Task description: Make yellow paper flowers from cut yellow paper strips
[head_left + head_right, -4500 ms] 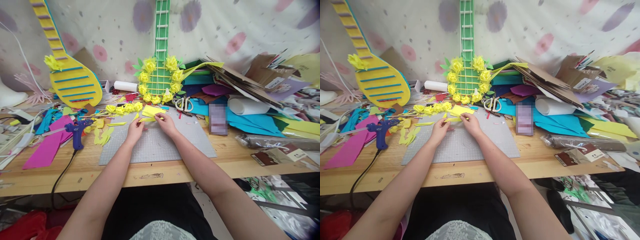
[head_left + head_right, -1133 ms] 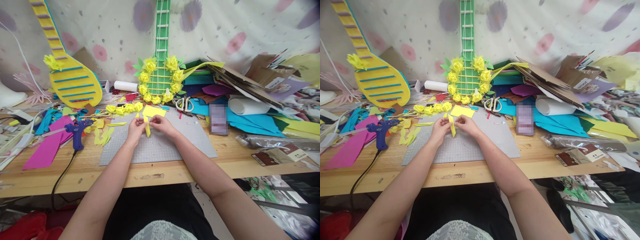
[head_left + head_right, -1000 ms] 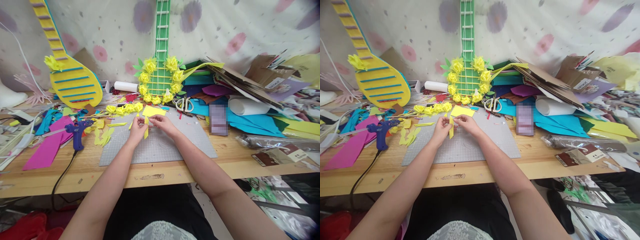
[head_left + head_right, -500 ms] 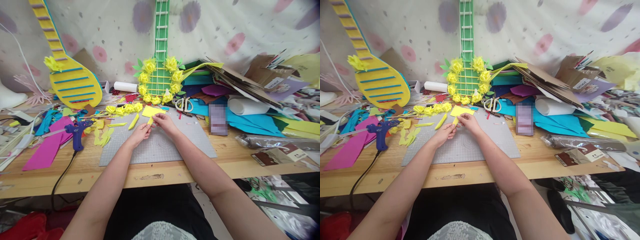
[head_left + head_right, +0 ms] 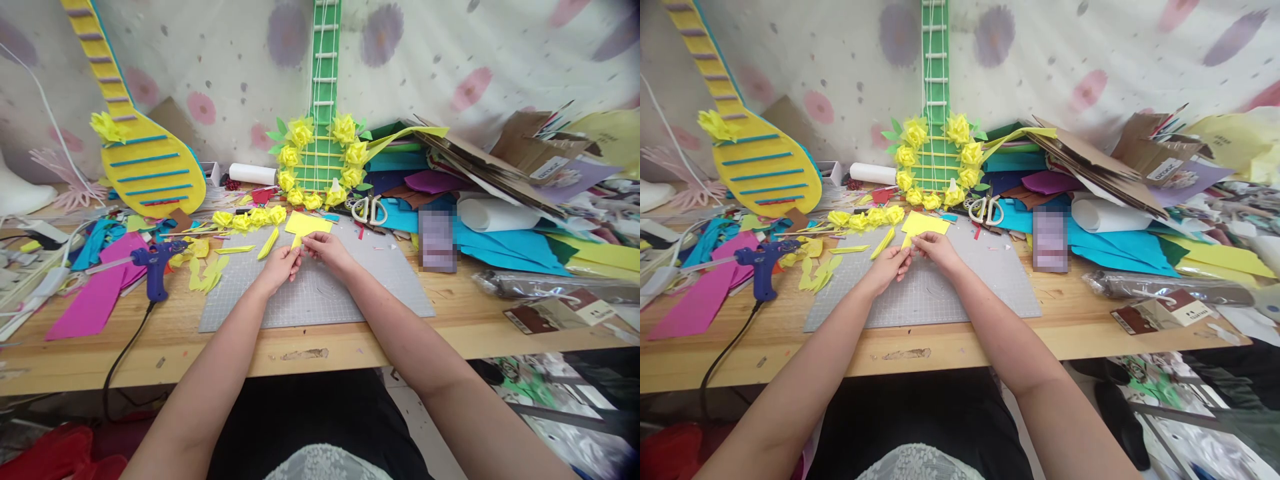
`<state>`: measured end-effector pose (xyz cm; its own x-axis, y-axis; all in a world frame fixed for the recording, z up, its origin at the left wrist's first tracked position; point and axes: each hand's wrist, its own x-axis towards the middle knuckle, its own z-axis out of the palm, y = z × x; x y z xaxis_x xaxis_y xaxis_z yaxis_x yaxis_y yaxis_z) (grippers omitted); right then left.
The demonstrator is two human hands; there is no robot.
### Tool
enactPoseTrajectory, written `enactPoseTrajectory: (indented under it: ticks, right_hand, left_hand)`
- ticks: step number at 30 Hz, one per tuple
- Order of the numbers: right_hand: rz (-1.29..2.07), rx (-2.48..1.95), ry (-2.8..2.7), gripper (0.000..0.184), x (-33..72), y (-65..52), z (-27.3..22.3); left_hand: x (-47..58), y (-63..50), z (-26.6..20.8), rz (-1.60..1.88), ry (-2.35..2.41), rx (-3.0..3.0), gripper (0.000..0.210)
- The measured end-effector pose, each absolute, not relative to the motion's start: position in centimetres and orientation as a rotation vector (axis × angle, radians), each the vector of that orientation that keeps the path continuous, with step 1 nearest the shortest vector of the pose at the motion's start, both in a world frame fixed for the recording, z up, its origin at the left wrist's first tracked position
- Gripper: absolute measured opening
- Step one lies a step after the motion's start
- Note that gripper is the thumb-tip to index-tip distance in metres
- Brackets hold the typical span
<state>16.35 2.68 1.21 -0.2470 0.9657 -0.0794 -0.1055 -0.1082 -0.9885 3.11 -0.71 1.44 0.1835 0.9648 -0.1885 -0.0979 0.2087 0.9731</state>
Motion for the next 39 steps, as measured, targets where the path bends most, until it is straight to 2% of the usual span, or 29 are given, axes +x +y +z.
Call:
enactPoseTrajectory:
  ticks: [6,8,10,12,14,16,20,25,30,33,36,39]
  right_hand:
    - [1.406,-1.078,-1.227,0.035,16.4,2.8,1.1]
    - [1.377,-1.111,-1.182,0.034,16.8,3.1,1.1]
    - [1.386,-1.147,-1.143,0.034,17.2,3.4,1.0]
    - [1.405,-1.165,-1.117,0.034,17.5,3.5,1.0]
    - [1.415,-1.169,-1.110,0.034,17.6,3.6,0.9]
    - [1.415,-1.174,-1.112,0.034,17.7,3.6,0.9]
    - [1.422,-1.184,-1.107,0.035,17.7,3.5,1.0]
    - [1.413,-1.191,-1.127,0.036,17.6,3.4,1.1]
    - [1.415,-1.162,-1.170,0.035,17.6,3.2,1.1]
    - [1.429,-1.044,-1.263,0.034,17.3,2.9,1.3]
    - [1.436,-0.918,-1.385,0.033,16.7,2.4,1.7]
    - [1.466,-0.862,-1.463,0.033,16.0,2.0,1.8]
  left_hand:
    - [2.8,-0.7,2.0,0.903,1.152,1.151,0.030]
    - [1.7,-0.2,2.6,1.005,1.312,1.231,0.034]
    - [0.2,0.7,3.1,1.224,1.539,1.355,0.029]
    - [-1.3,1.8,3.6,1.267,1.831,1.526,0.016]
    - [-2.3,2.9,3.8,1.094,2.010,1.617,0.012]
    - [-2.7,4.0,3.8,0.898,2.068,1.652,0.018]
    - [-1.9,5.7,3.5,0.788,2.135,1.548,0.032]
    - [-1.2,6.6,3.6,0.767,2.077,1.396,0.038]
    - [-1.3,5.7,4.2,0.452,2.016,1.624,0.016]
    - [-0.7,4.7,3.8,0.720,1.888,1.677,0.005]
    - [0.9,3.4,2.7,1.007,1.615,1.390,0.013]
    - [2.5,2.1,1.7,1.078,1.416,1.142,0.020]
